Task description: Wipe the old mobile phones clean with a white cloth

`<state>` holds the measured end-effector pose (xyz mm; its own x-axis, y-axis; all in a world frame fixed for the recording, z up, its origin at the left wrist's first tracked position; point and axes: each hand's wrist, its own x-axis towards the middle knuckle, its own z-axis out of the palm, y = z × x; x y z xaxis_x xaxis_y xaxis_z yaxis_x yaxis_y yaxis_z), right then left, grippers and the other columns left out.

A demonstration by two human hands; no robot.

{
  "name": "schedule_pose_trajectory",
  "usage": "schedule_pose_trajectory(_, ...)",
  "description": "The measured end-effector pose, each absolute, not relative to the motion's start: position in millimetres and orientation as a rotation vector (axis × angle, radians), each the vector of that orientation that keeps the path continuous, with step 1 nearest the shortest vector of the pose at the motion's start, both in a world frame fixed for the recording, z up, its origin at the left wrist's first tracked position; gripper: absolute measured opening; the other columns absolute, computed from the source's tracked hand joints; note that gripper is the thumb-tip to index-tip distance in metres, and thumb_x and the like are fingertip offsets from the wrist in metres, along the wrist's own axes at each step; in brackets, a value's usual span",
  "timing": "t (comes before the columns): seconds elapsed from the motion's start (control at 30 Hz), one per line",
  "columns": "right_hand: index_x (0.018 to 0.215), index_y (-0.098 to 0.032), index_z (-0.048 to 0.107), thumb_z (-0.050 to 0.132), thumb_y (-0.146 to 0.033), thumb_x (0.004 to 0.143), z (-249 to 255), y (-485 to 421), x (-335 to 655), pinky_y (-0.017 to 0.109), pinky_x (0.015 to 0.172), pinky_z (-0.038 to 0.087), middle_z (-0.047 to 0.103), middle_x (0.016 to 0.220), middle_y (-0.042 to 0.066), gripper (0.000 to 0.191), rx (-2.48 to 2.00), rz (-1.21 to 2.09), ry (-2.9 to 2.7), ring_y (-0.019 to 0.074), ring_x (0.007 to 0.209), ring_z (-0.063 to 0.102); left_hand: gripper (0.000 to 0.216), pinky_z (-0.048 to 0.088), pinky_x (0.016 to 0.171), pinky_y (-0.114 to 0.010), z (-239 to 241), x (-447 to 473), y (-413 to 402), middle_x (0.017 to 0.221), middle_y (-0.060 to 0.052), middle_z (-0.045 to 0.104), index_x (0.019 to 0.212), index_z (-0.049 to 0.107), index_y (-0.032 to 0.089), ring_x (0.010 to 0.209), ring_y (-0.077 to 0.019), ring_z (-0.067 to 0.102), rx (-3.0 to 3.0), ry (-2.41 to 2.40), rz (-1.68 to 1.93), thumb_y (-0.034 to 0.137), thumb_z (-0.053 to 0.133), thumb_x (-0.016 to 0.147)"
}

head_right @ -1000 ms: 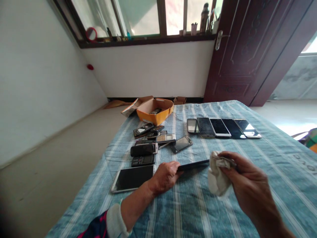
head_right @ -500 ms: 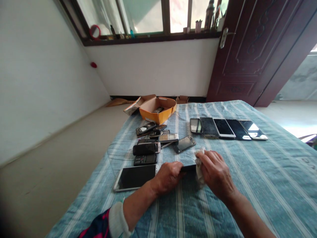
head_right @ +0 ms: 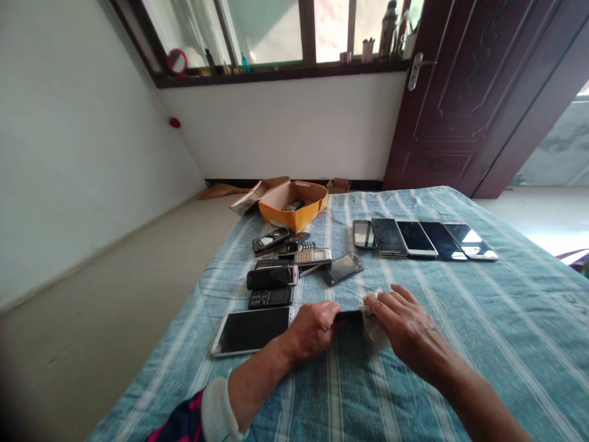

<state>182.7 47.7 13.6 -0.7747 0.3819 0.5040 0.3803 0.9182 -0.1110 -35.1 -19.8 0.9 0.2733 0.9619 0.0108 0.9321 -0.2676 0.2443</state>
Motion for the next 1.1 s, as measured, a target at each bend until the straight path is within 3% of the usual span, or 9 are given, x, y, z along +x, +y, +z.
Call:
schedule_pose_trajectory(0.2,0.107,-0.016,0.056,0.034,-0.014,0.093,23,39,169,0.041,0.09,0.041,0.062,0.082,0.005,0.025,-0.48,0.05,-2.605,0.0152,0.072,0.057,0.014,0.046,0.063,-0.026,0,-35,-19,0.086,-0.006,0.066,0.087,0.055,0.017,0.078,-0.0201,0.064,2.341,1.758,0.217,0.025,0.043,0.089)
schedule_pose_trajectory(0.43,0.082,-0.017,0.054,0.04,-0.014,0.092,23,33,140,0.03,0.067,0.038,0.052,0.072,0.002,0.017,-0.445,0.007,-2.675,0.0145,0.065,0.044,0.015,0.045,0.063,-0.026,0,-36,-18,0.084,-0.005,0.066,0.09,0.055,0.016,0.078,-0.0191,0.063,2.366,1.739,0.255,0.022,0.041,0.089)
schedule_pose_trajectory(0.53,0.078,-0.018,0.05,0.042,-0.014,0.091,23,33,136,0.029,0.064,0.035,0.05,0.072,0.001,0.016,-0.458,0.0,-2.697,0.0146,0.066,0.043,0.015,0.044,0.063,-0.025,4,-36,-19,0.086,-0.005,0.066,0.092,0.055,0.017,0.078,-0.0185,0.062,2.383,1.712,0.273,0.021,0.041,0.088)
schedule_pose_trajectory(0.83,0.085,-0.018,0.052,0.046,-0.015,0.09,25,43,159,0.029,0.064,0.034,0.051,0.076,0.002,0.009,-0.524,0.027,-2.833,0.0154,0.067,0.044,0.018,0.044,0.06,-0.026,4,-34,-19,0.085,-0.006,0.067,0.087,0.055,0.017,0.076,-0.0197,0.064,2.398,1.731,0.202,0.027,0.04,0.09)
schedule_pose_trajectory(1.1,0.091,-0.018,0.054,0.041,-0.015,0.092,23,53,192,0.027,0.064,0.037,0.052,0.076,0.002,0.014,-0.575,0.028,-2.777,0.0144,0.067,0.046,0.012,0.047,0.062,-0.028,6,-35,-19,0.087,-0.006,0.066,0.088,0.055,0.017,0.077,-0.0211,0.064,2.368,1.718,0.17,0.024,0.045,0.087)
